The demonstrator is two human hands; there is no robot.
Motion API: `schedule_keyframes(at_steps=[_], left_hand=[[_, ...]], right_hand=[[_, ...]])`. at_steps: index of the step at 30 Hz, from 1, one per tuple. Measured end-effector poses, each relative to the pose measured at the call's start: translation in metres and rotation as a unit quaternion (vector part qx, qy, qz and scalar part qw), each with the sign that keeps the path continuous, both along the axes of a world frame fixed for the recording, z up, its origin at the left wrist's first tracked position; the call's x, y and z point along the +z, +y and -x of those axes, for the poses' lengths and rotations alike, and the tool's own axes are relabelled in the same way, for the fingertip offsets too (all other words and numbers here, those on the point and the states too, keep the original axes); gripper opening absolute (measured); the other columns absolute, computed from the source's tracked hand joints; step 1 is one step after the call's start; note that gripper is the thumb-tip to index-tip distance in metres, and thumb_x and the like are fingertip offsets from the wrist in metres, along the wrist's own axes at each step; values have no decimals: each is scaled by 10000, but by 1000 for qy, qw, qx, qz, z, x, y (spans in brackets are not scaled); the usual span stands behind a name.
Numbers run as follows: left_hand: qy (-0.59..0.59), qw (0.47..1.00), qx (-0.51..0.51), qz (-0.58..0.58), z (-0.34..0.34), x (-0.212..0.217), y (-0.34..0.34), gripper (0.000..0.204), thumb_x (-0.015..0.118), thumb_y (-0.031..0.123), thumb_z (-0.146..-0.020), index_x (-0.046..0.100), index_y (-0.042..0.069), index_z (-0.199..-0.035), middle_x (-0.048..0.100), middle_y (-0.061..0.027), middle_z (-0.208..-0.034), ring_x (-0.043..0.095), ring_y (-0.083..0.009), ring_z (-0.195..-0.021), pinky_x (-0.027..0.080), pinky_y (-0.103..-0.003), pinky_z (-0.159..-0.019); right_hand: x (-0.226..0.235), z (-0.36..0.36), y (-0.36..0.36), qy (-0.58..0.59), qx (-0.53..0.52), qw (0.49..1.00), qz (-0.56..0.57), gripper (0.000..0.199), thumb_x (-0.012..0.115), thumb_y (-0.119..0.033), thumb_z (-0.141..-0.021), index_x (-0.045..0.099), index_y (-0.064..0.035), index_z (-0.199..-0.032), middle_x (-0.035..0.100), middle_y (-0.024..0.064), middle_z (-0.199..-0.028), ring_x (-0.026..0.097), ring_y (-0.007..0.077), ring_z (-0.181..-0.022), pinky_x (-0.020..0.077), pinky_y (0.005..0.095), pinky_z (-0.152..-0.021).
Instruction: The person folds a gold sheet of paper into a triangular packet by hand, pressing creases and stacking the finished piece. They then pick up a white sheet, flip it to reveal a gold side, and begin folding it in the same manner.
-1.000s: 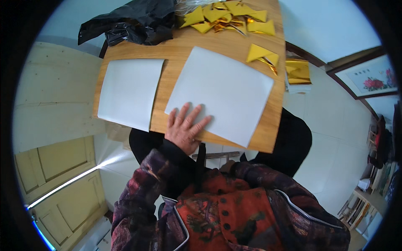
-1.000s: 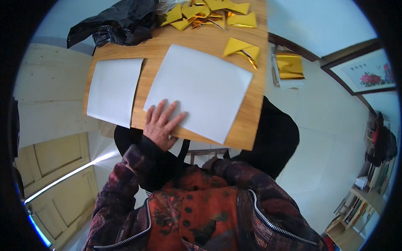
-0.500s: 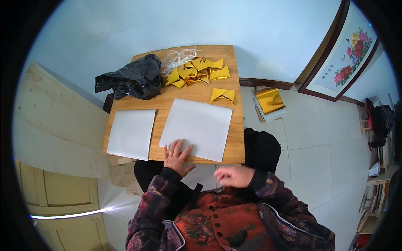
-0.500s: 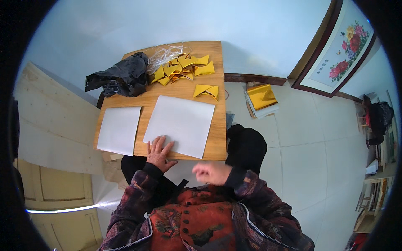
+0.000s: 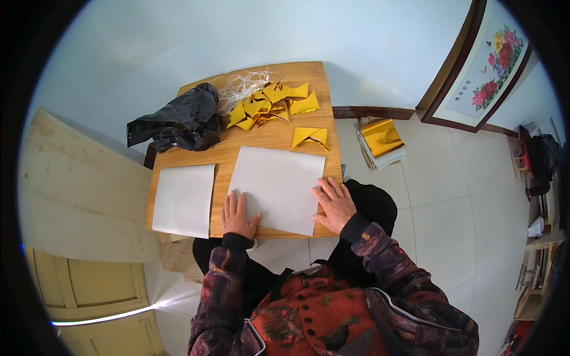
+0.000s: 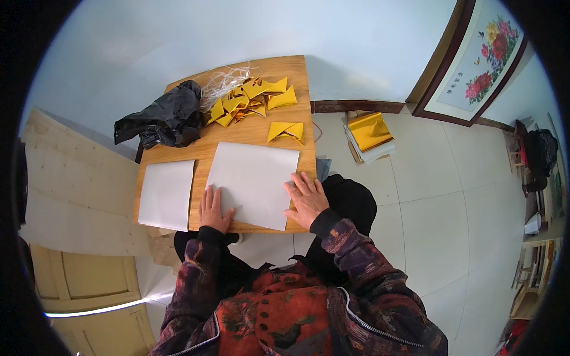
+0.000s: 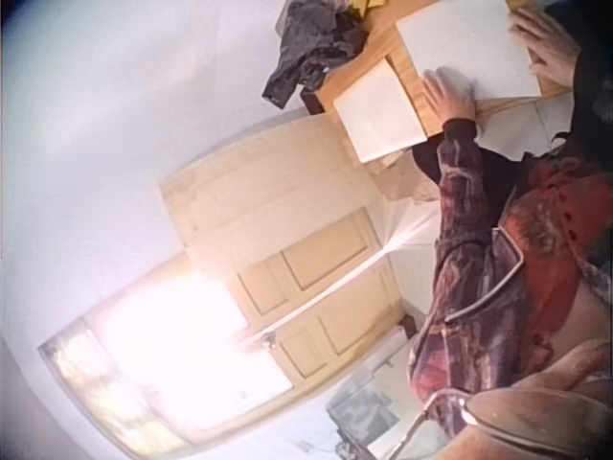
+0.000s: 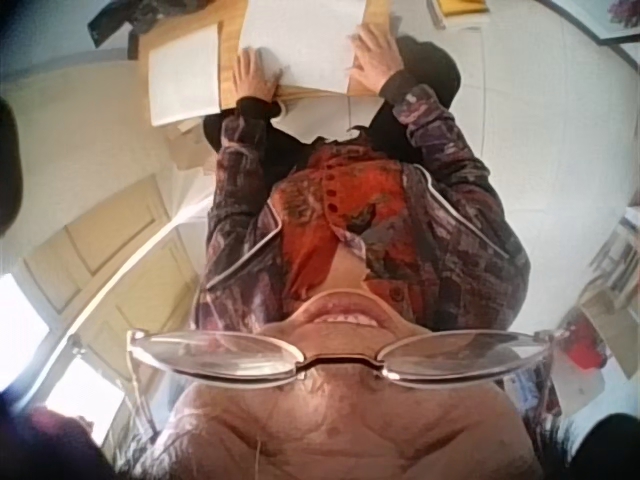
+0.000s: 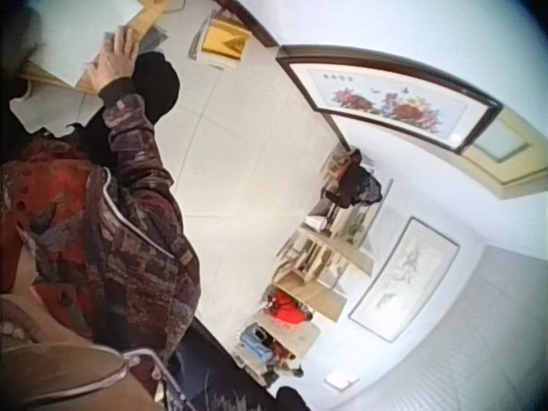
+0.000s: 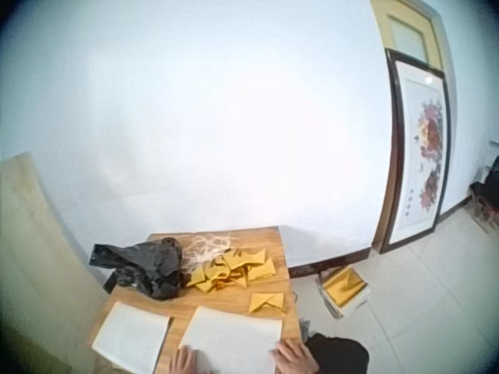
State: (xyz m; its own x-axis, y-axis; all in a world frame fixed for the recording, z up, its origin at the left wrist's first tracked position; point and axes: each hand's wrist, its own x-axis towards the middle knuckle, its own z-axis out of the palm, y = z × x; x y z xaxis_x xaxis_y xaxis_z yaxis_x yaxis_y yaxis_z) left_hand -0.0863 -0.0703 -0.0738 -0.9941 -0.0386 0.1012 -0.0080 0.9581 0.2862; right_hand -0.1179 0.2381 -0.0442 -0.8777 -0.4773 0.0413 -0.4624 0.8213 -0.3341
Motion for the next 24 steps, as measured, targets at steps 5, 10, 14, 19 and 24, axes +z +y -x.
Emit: schedule_keyframes(at_steps=[5, 10, 14, 19, 24], left_hand=[[-33, 999, -12, -5, -27, 4, 12, 814, 685, 466, -815, 368, 108, -1473, 244, -198, -1568, 210, -380, -1451, 168, -526, -1162], [-33, 999, -11, -14, -37, 10, 19, 820, 687, 483, -807, 374, 124, -1474, 237, -182, -1577, 197, -385, -1455, 141, -543, -1163], [-48, 998, 6, 36, -39, 16, 23, 843, 715, 506, -771, 402, 137, -1461, 247, -140, -1582, 128, -439, -1457, 97, -589, -1155], [-25, 999, -14, 17, -35, 23, 17, 820, 749, 548, -717, 480, 144, -1378, 363, -135, -1485, 180, -462, -1422, 134, -599, -1146], [-2, 1000, -25, 2, -30, 26, 15, 788, 789, 510, -682, 523, 151, -1331, 387, -132, -1452, 222, -458, -1404, 194, -585, -1132]], right_hand=[[3, 25, 12, -6, -2, 1000, 22, 660, 701, -400, -828, 479, -56, -1345, 363, 127, -1473, 305, 338, -1385, 296, 503, -1085], [-5, 86, 12, 6, -14, 999, 33, 605, 677, -370, -852, 490, -57, -1335, 390, 117, -1458, 329, 336, -1368, 306, 503, -1066], [-3, 145, -8, 13, -38, 999, -5, 606, 641, -402, -872, 474, -77, -1355, 376, 96, -1473, 300, 330, -1390, 284, 542, -1069], [5, 203, -38, -24, -49, 998, -33, 621, 611, -436, -885, 448, -103, -1383, 352, 77, -1493, 265, 331, -1413, 257, 571, -1083], [-7, 249, -58, 0, -46, 999, 10, 587, 615, -397, -890, 463, -70, -1353, 395, 119, -1479, 306, 356, -1394, 279, 532, -1107]])
